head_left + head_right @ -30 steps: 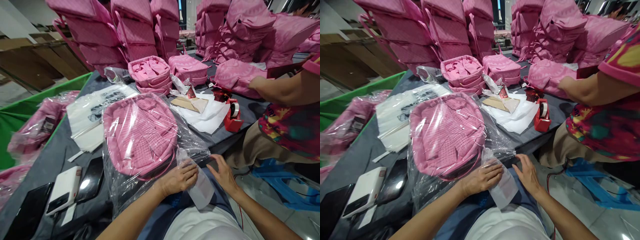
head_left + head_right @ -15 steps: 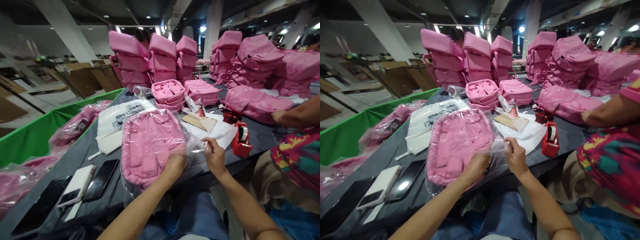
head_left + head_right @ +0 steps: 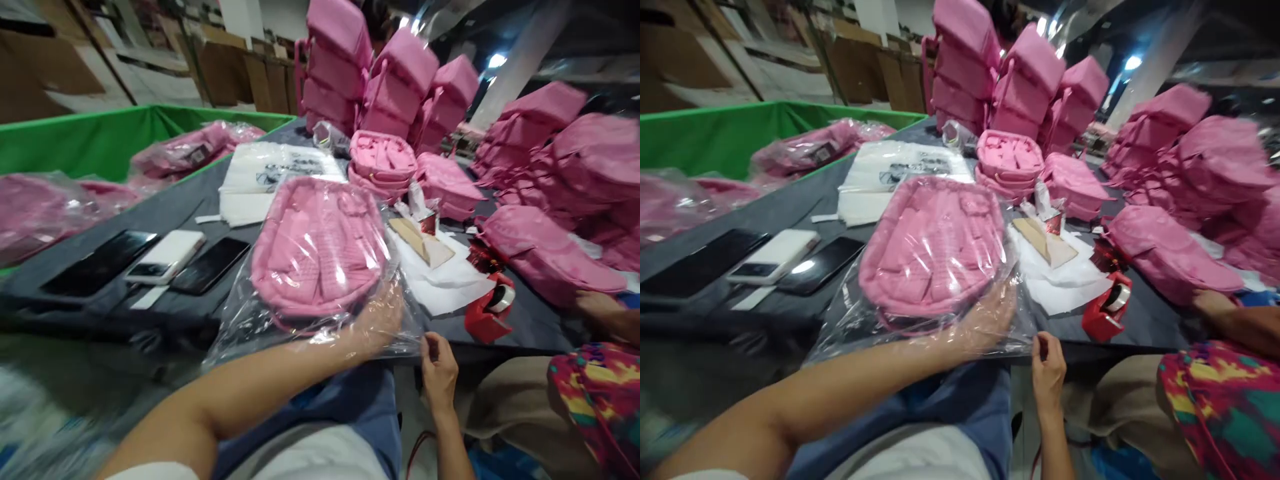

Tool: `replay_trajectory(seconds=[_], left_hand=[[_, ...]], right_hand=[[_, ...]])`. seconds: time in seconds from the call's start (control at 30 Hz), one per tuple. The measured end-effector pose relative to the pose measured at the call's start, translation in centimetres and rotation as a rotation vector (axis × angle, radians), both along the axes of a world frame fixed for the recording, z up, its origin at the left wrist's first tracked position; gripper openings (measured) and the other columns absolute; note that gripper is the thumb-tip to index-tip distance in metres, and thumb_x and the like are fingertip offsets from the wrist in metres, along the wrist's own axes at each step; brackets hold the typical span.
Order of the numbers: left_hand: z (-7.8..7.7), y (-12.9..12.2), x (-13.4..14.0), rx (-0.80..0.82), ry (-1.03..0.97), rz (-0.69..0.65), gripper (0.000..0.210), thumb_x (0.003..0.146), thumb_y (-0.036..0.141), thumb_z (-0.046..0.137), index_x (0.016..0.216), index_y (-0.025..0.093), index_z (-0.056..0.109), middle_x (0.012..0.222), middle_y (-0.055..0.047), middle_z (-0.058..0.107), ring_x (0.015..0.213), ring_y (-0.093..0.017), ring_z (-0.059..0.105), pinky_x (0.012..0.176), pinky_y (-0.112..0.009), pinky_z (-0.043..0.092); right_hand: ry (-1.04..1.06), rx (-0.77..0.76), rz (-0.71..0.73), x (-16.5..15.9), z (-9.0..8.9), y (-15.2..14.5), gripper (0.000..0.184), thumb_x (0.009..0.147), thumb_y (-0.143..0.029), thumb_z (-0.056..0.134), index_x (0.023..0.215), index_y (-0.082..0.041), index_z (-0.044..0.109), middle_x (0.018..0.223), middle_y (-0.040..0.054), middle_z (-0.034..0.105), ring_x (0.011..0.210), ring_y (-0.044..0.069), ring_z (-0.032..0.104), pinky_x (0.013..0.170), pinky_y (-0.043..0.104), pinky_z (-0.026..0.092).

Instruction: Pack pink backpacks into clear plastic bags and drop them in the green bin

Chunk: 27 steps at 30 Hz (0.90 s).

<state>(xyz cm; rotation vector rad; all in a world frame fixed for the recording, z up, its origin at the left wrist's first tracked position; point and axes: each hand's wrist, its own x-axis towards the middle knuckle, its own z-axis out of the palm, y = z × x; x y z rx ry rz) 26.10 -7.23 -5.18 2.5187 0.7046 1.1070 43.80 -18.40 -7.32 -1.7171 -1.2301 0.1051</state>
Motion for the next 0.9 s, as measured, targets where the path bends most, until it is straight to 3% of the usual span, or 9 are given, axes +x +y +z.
replay_trajectory(seconds=[0.07, 0.13, 0.2, 0.33, 0.43, 0.5, 0.63, 0.8, 0.9], left_hand=[[-2.3, -5.0, -3.8, 0.171, 0.074, -0.161, 0.026, 0.101, 0.024, 0.051, 0.116, 0.016, 0.07, 0.133, -0.012, 0.069, 0.134, -0.027, 0.059, 0.114, -0.042, 0.048], [-3.8, -8.5, -7.9, 0.28, 0.101, -0.173, 0.028, 0.1, 0.021, 0.051, 0.121, 0.013, 0.068, 0.133, -0.015, 0.07, 0.134, -0.026, 0.058, 0.116, -0.042, 0.046], [-4.6, -9.7, -11.9, 0.257, 0.092, 0.045, 0.034, 0.098, 0.015, 0.052, 0.13, 0.011, 0.063, 0.129, -0.017, 0.07, 0.132, -0.026, 0.058, 0.113, -0.041, 0.047], [-5.8, -7.7, -17.6, 0.216, -0.01, 0.544, 0.043, 0.096, 0.009, 0.059, 0.138, 0.018, 0.059, 0.115, -0.012, 0.071, 0.113, -0.023, 0.065, 0.102, -0.038, 0.052], [-6.9, -6.4, -18.9, 0.145, -0.159, 0.672, 0.029, 0.097, 0.017, 0.063, 0.125, 0.022, 0.066, 0.105, -0.009, 0.071, 0.101, -0.022, 0.068, 0.096, -0.037, 0.054], [-7.7, -6.4, -18.6, -0.015, -0.257, 0.632, 0.015, 0.099, 0.027, 0.062, 0.108, 0.022, 0.072, 0.094, -0.007, 0.073, 0.09, -0.021, 0.07, 0.088, -0.034, 0.056], [-8.3, -6.5, -16.4, -0.668, -0.424, 0.536, 0.047, 0.096, 0.059, 0.056, 0.076, 0.021, 0.073, 0.065, -0.004, 0.069, 0.058, -0.019, 0.063, 0.061, -0.03, 0.052], [-6.5, -6.1, -14.4, -1.214, -0.851, 0.527, 0.064, 0.055, 0.073, 0.085, 0.083, 0.017, 0.075, 0.068, -0.004, 0.071, 0.059, -0.019, 0.063, 0.054, -0.028, 0.05], [-5.4, -6.4, -13.9, -1.381, -0.992, 0.442, 0.062, 0.052, 0.063, 0.093, 0.088, 0.014, 0.076, 0.073, -0.005, 0.072, 0.062, -0.016, 0.062, 0.054, -0.025, 0.049]], right_hand=[[0.162, -0.059, -0.079, -0.7, -1.4, -1.4, 0.047, 0.09, -0.067, 0.061, 0.099, -0.021, 0.065, 0.08, 0.0055, 0.07, 0.067, 0.02, 0.067, 0.064, 0.032, 0.055], [0.349, -0.079, -0.133, -1.9, -2.4, -2.1, 0.048, 0.086, -0.066, 0.066, 0.104, -0.022, 0.059, 0.071, 0.0002, 0.067, 0.058, 0.018, 0.065, 0.056, 0.029, 0.053], [0.548, -0.081, -0.146, -3.3, -3.0, -2.3, 0.049, 0.081, -0.064, 0.073, 0.103, -0.024, 0.054, 0.062, -0.0061, 0.06, 0.048, 0.015, 0.058, 0.045, 0.025, 0.047], [0.876, -0.131, -0.125, -4.6, -4.2, -2.4, 0.051, 0.069, -0.058, 0.083, 0.085, -0.025, 0.048, 0.053, -0.012, 0.045, 0.037, 0.008, 0.042, 0.035, 0.018, 0.031], [1.001, -0.146, -0.136, -4.9, -4.4, -3.7, 0.054, 0.067, -0.062, 0.079, 0.076, -0.025, 0.042, 0.052, -0.0102, 0.045, 0.037, 0.008, 0.041, 0.034, 0.019, 0.031], [1.119, -0.304, -0.064, -6.5, -3.9, -4.6, 0.057, 0.066, -0.069, 0.077, 0.074, -0.024, 0.043, 0.051, -0.0083, 0.048, 0.035, 0.007, 0.04, 0.032, 0.018, 0.028], [1.264, -0.711, 0.32, -13.1, -2.0, -3.1, 0.061, 0.063, -0.065, 0.087, 0.092, -0.019, 0.06, 0.054, -0.0057, 0.058, 0.033, 0.006, 0.041, 0.03, 0.017, 0.025], [1.294, -0.275, 0.294, -18.3, -0.4, 3.1, 0.071, 0.061, -0.071, 0.087, 0.097, -0.023, 0.05, 0.058, -0.0097, 0.06, 0.035, 0.006, 0.047, 0.03, 0.014, 0.03], [1.265, -0.258, 0.328, -18.5, -0.6, 4.5, 0.076, 0.058, -0.076, 0.085, 0.097, -0.025, 0.044, 0.056, -0.0106, 0.06, 0.032, 0.007, 0.047, 0.027, 0.015, 0.03]])
